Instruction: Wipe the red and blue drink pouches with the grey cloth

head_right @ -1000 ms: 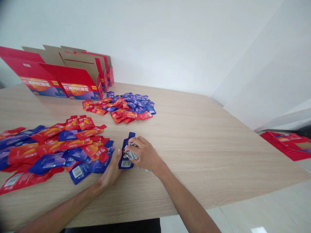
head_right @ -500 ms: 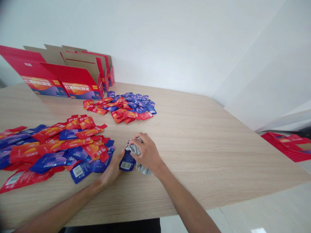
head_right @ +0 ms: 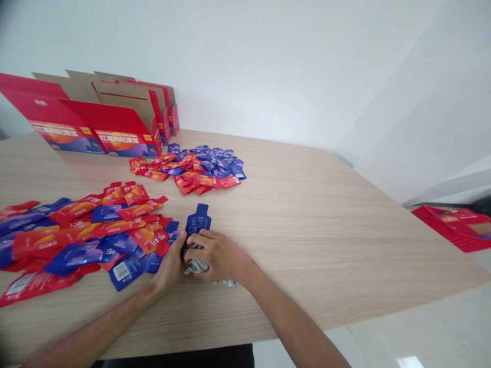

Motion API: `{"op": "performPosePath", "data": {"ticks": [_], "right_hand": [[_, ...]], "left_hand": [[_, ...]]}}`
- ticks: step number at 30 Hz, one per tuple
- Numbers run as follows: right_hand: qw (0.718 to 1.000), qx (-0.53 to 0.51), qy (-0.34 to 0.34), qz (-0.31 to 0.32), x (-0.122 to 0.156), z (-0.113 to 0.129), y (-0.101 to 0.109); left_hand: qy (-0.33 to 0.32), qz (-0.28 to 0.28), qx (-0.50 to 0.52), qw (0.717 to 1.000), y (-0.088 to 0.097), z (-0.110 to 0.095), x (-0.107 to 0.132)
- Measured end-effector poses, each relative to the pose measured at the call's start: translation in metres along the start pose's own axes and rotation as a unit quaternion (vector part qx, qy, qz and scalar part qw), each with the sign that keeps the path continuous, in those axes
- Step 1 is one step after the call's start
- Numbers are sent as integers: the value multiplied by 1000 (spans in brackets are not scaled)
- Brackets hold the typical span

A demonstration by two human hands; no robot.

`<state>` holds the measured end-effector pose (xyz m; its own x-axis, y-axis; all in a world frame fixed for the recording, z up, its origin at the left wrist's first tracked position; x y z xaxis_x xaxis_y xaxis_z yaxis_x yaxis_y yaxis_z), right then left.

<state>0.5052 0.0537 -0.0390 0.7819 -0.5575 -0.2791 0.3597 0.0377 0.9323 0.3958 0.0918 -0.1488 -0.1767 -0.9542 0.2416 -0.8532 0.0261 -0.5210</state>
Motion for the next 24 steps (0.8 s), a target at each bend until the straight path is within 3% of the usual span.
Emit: {"op": "performPosePath", "data": {"ticks": [3,9,12,15,18,21,24], "right_hand": [[995,5,-70,-65,3,-10,12],[961,-2,-194,-195,18,-32,37],[976,-5,-144,-162,15,-27,33],[997,-14,-48,-65,6,-13,17],[1000,-3,18,7,2,0,3],[1000,9,25,8,2,3,2],[998,9,-37,-59,4,-6,15]], "left_hand": [[-23,21,-40,999,-13,-11,6],[-9,142,-84,986,-38,-12,18],[-28,129,-86,988,-36,-15,17],[-55,89,-91,990,-30,-20,15],[-64,51,-119,989,-22,-24,13],[-57,51,-153,985,-19,-24,12],[-43,104,-148,983,-27,-19,12]]}}
Point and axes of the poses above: each hand's wrist, its own x-axis away from the middle knuckle, its own y-axis out of the back of the hand, z = x × y, the point moved 7 cm from there along -x, towards the middle knuckle, and after that the axes turned 7 degrees about z, right-handed, at the moved point
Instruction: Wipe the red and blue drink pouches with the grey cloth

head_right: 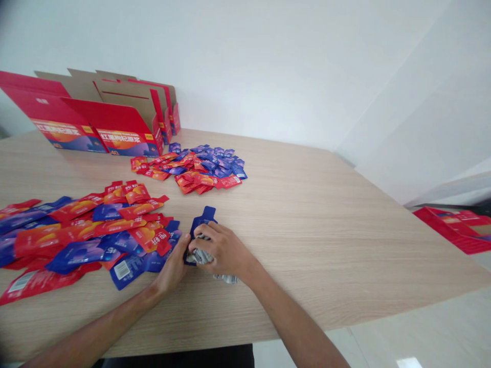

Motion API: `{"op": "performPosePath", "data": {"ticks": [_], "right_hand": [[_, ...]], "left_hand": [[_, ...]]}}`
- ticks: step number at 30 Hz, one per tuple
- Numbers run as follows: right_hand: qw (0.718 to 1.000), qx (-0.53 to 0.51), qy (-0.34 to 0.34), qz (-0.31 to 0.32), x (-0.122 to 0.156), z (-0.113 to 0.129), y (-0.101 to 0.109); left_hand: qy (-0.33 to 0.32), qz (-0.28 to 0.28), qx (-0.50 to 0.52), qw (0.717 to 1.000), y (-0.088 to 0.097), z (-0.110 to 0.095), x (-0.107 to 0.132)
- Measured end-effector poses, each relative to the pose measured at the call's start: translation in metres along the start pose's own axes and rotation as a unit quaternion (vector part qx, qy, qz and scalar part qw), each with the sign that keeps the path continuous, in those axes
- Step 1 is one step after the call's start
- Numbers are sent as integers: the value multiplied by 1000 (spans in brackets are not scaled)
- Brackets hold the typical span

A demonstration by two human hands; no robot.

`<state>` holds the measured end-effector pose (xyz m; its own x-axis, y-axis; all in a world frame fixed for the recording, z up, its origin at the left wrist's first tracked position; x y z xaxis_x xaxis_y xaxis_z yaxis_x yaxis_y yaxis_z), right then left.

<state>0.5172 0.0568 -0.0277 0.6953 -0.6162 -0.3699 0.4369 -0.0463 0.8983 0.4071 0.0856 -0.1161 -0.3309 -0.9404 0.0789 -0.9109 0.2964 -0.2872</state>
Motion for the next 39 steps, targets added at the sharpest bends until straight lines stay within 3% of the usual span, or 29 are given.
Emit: {"op": "performPosePath", "data": {"ticks": [5,8,11,15,17,19,25,29,32,39], "right_hand": [[983,13,-137,-123,7,-21,23],[974,19,-169,-151,10,-25,29],[984,11,-130,-118,7,-21,25],[1000,-13,-2,-3,0,-3,5],[998,-15,45,37,0,5,-4],[998,-13,55,42,0,7,-6],[990,7,-102,-100,7,-24,21],[974,5,-167,-153,15,-37,30],[983,-6,-131,-125,11,-30,24],[998,-27,43,49,-2,5,-15]], "left_hand": [[54,67,36,996,-15,10,3],[85,85,28,992,-20,12,8],[62,67,15,996,-17,7,8],[0,-13,-29,1000,-1,-3,3],[0,-53,-41,998,7,-5,2],[7,-58,-49,997,8,-6,2],[57,64,-22,996,-15,3,7],[80,81,-9,993,-19,12,10],[63,72,0,995,-16,13,8],[6,-47,-17,999,13,16,2]]}}
Point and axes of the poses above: each hand's wrist, its own x-axis away from the middle knuckle, its own y-axis out of the back of the hand, z = x × y, the point moved 7 cm from there along -x, towards the middle knuckle, and after that the axes turned 7 degrees about z, right-handed, at the moved point
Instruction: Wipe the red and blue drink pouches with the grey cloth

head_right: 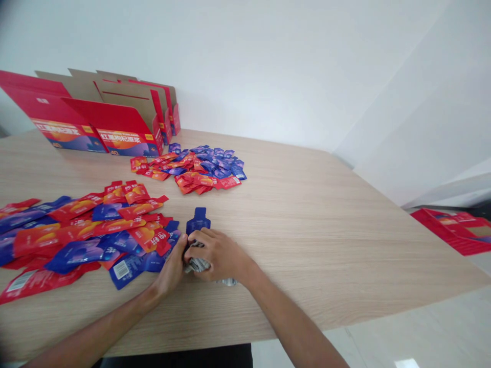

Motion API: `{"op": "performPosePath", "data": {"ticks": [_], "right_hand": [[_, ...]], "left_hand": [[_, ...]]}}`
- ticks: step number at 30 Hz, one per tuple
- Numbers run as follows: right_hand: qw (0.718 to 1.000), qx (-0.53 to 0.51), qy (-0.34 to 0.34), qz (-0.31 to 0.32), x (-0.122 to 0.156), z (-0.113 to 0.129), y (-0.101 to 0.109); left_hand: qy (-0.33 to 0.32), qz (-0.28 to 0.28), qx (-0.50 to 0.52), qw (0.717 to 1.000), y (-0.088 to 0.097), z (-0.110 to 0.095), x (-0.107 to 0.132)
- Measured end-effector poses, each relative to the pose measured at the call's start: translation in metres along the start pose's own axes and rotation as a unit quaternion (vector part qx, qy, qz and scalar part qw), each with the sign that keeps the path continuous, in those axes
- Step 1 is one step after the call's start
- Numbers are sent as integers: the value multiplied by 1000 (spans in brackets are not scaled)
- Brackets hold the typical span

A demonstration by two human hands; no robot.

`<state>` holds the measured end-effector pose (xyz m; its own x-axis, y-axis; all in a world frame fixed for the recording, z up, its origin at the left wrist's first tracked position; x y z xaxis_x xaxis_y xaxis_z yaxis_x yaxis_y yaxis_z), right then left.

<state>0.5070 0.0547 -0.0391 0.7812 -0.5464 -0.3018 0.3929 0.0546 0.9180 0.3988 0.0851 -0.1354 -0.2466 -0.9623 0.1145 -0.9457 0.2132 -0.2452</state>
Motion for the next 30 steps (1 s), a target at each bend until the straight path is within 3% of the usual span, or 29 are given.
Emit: {"op": "performPosePath", "data": {"ticks": [4,10,14,16,22,25,30], "right_hand": [[1000,13,-3,-11,0,0,-1],[977,34,-142,-158,9,-18,26],[958,32,-196,-207,16,-24,33],[966,26,-172,-192,14,-22,32],[999,21,9,-49,4,-1,14],[998,36,-1,-48,4,-3,13],[985,50,-84,-145,14,-18,33]], "left_hand": [[3,-10,5,1000,3,3,0],[15,67,30,997,-15,-1,-1],[31,64,25,997,-16,0,0],[29,60,29,997,-15,-1,1],[9,31,-6,999,-11,-11,3],[0,41,-8,999,-12,-12,0],[7,132,-13,991,-26,-18,5]]}}
Point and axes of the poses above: each hand's wrist, its own x-axis away from the middle knuckle, its own y-axis out of the back of the hand, z = x × y, the point moved 7 cm from there along -x, towards the middle knuckle, and after that the axes turned 7 degrees about z, right-handed, at the moved point
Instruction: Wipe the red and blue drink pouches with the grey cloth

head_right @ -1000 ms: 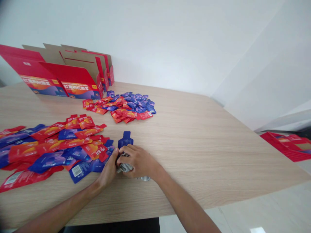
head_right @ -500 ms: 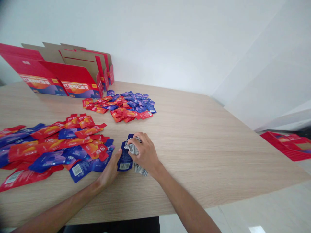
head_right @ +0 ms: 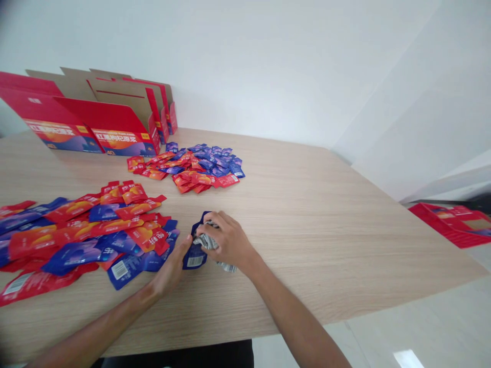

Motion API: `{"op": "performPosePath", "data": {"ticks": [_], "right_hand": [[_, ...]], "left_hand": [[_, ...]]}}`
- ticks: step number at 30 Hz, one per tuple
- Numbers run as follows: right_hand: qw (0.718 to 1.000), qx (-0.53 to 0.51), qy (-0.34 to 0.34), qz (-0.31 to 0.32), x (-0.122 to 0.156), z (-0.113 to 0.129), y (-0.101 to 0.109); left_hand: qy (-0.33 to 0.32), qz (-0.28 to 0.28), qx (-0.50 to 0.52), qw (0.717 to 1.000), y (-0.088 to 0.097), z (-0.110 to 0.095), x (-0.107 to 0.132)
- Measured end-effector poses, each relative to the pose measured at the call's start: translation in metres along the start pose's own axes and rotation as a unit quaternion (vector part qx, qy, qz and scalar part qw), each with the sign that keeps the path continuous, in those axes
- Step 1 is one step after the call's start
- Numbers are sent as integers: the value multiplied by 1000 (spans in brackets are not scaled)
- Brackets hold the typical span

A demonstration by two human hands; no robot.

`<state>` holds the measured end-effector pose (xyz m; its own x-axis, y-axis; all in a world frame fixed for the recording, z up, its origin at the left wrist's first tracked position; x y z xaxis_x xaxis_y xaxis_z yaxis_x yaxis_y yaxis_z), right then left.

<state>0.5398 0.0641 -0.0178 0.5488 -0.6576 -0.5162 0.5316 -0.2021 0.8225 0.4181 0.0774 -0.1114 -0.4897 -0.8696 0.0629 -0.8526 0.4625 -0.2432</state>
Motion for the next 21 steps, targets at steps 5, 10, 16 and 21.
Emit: {"op": "performPosePath", "data": {"ticks": [5,10,16,21], "right_hand": [[994,-4,-71,-88,6,-16,22],[987,0,-88,-131,9,-16,30],[991,-10,-67,-112,6,-11,26],[990,-12,-75,-115,7,-13,24]], "left_hand": [[6,-17,-85,996,17,-45,11],[-89,-173,-423,885,97,-140,21],[159,-267,-677,668,224,-169,22],[261,-220,-726,596,289,-140,16]]}}
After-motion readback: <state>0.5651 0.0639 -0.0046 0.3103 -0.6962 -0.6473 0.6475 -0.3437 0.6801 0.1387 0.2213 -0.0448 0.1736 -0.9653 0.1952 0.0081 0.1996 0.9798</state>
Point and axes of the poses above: each hand's wrist, its own x-axis away from the middle knuckle, its own y-axis out of the back of the hand, z = x × y, the point moved 7 cm from there along -x, towards the middle knuckle, and after that the axes turned 7 degrees about z, right-handed, at the moved point
